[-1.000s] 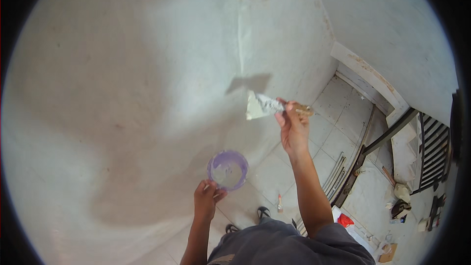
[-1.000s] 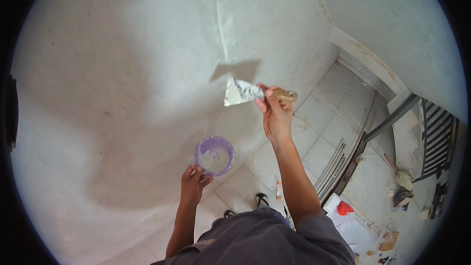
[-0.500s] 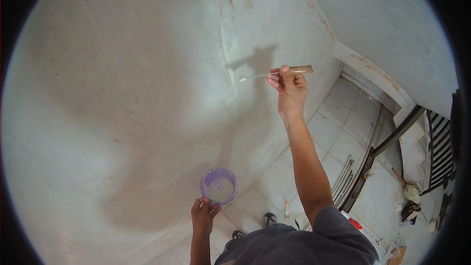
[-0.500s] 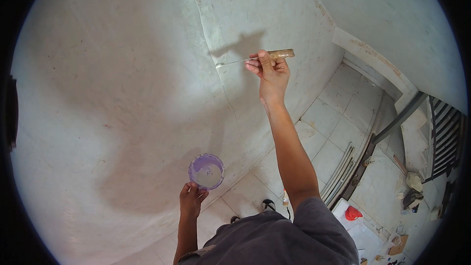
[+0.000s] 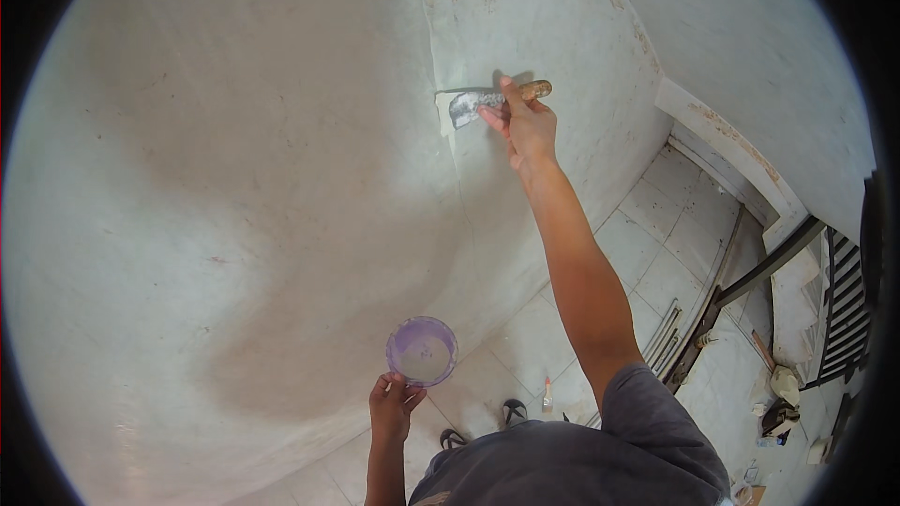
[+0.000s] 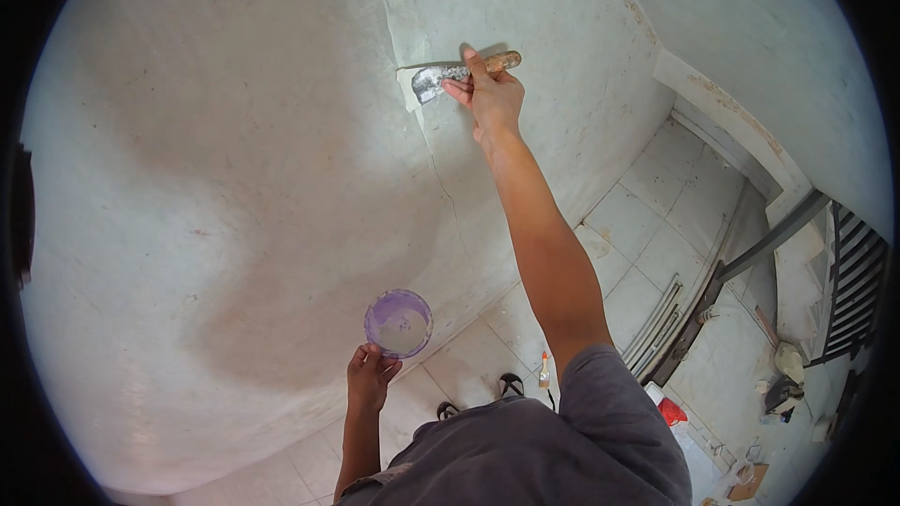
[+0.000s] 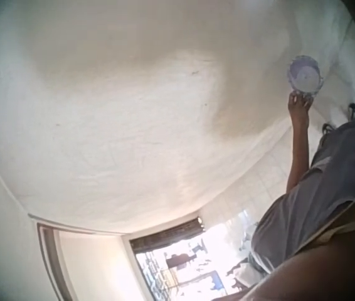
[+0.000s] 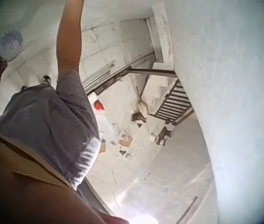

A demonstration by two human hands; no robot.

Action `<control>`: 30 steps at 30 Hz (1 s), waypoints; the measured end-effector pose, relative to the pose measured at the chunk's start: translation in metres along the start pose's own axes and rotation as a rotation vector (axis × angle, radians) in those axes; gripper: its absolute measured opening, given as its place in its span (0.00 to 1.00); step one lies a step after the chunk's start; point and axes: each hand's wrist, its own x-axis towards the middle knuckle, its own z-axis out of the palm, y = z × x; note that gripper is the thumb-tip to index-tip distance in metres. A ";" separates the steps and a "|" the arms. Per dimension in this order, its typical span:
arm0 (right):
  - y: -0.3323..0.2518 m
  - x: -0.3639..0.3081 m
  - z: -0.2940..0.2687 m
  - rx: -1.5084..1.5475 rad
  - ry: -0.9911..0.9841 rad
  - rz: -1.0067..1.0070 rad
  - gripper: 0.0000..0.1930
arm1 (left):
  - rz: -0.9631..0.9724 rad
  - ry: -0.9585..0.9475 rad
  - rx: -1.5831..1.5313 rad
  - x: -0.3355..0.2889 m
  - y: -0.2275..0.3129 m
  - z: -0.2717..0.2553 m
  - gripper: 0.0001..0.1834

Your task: Applying putty or plaster to a wall using a spatula.

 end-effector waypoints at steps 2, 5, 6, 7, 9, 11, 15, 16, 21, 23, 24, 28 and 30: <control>-0.002 0.006 0.002 -0.021 -0.001 0.000 0.14 | 0.000 0.002 -0.001 0.001 0.000 0.002 0.09; -0.001 0.012 0.005 -0.043 0.011 -0.023 0.13 | -0.001 0.010 -0.007 0.004 -0.002 -0.001 0.09; 0.000 0.013 0.005 -0.053 0.044 -0.045 0.13 | -0.002 0.012 -0.012 0.006 -0.003 -0.003 0.09; 0.000 0.015 0.004 -0.064 0.079 -0.070 0.13 | -0.005 0.012 -0.013 0.006 -0.003 -0.003 0.09; 0.002 0.023 -0.002 -0.055 0.102 -0.103 0.12 | 0.006 0.006 -0.010 0.008 -0.001 -0.002 0.09; 0.003 0.029 -0.012 -0.045 0.120 -0.134 0.12 | 0.000 0.007 -0.016 0.007 0.001 0.001 0.09; -0.001 0.023 -0.030 0.035 0.158 -0.184 0.11 | 0.001 0.028 -0.015 0.002 0.004 -0.001 0.09; -0.005 0.013 -0.031 0.028 0.103 -0.201 0.11 | 0.005 0.030 -0.016 0.000 0.006 -0.002 0.09; 0.001 -0.039 -0.046 -0.128 -0.041 -0.425 0.06 | -0.015 0.041 -0.017 0.004 -0.004 -0.012 0.09; 0.012 -0.057 -0.048 -0.132 -0.045 -0.462 0.04 | -0.021 0.035 -0.019 0.004 -0.004 -0.012 0.09; 0.016 -0.064 -0.048 -0.162 -0.029 -0.435 0.04 | -0.023 0.031 -0.023 0.004 -0.003 -0.013 0.09; 0.043 -0.084 -0.040 -0.119 0.019 -0.450 0.07 | -0.046 0.027 0.000 0.007 -0.003 -0.016 0.07; 0.052 -0.090 -0.031 -0.125 0.049 -0.467 0.07 | -0.039 0.012 -0.002 0.009 -0.004 -0.020 0.07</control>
